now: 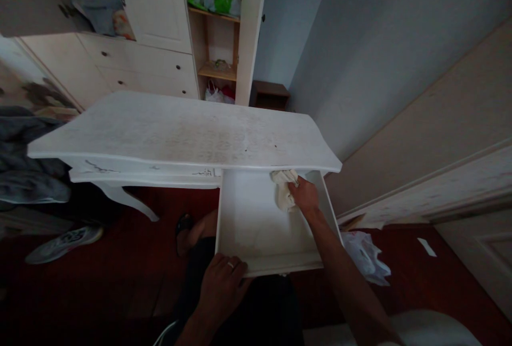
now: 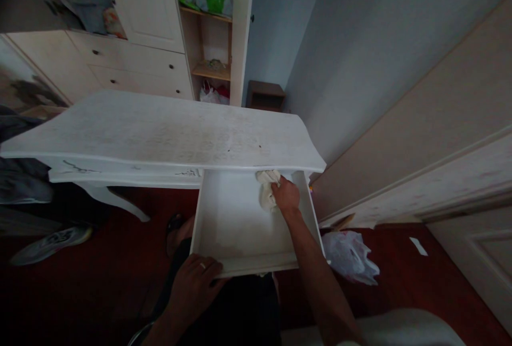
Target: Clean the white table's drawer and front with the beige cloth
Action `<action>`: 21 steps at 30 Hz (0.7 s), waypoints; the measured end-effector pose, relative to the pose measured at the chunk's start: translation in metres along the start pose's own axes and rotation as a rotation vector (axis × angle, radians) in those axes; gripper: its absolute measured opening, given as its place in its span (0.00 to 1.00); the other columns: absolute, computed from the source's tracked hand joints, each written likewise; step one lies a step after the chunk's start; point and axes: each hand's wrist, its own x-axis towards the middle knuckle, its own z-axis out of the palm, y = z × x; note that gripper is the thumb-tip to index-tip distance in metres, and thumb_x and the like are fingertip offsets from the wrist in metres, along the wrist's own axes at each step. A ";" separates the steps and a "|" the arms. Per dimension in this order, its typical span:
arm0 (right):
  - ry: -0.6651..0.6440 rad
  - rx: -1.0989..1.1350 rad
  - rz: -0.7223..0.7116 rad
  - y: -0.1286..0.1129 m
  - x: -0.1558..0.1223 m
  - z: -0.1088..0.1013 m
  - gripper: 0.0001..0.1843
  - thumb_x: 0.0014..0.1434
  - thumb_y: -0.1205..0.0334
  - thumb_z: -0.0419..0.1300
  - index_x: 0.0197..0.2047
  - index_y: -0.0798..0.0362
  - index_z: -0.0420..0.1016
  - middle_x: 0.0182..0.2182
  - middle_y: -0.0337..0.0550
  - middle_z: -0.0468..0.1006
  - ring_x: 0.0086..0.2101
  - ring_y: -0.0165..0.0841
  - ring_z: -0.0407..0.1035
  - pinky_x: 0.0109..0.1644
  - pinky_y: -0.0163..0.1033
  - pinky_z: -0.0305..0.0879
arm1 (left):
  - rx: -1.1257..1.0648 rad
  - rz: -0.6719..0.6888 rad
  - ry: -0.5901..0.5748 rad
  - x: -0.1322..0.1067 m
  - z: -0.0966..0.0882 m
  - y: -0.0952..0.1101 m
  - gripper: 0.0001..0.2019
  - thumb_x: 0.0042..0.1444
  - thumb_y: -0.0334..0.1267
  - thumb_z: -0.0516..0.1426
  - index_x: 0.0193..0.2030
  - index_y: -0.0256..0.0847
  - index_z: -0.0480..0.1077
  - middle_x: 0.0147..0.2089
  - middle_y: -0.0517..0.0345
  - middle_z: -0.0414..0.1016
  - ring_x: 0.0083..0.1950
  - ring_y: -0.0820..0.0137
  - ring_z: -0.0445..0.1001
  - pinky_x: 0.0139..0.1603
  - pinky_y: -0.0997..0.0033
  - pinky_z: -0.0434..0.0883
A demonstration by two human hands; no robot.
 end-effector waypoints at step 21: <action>-0.123 -0.144 0.102 0.021 0.017 -0.026 0.21 0.68 0.56 0.49 0.54 0.59 0.76 0.48 0.62 0.80 0.50 0.46 0.76 0.53 0.46 0.69 | 0.020 0.027 0.069 0.014 -0.009 -0.001 0.06 0.61 0.42 0.63 0.33 0.45 0.77 0.31 0.61 0.80 0.33 0.68 0.77 0.40 0.62 0.66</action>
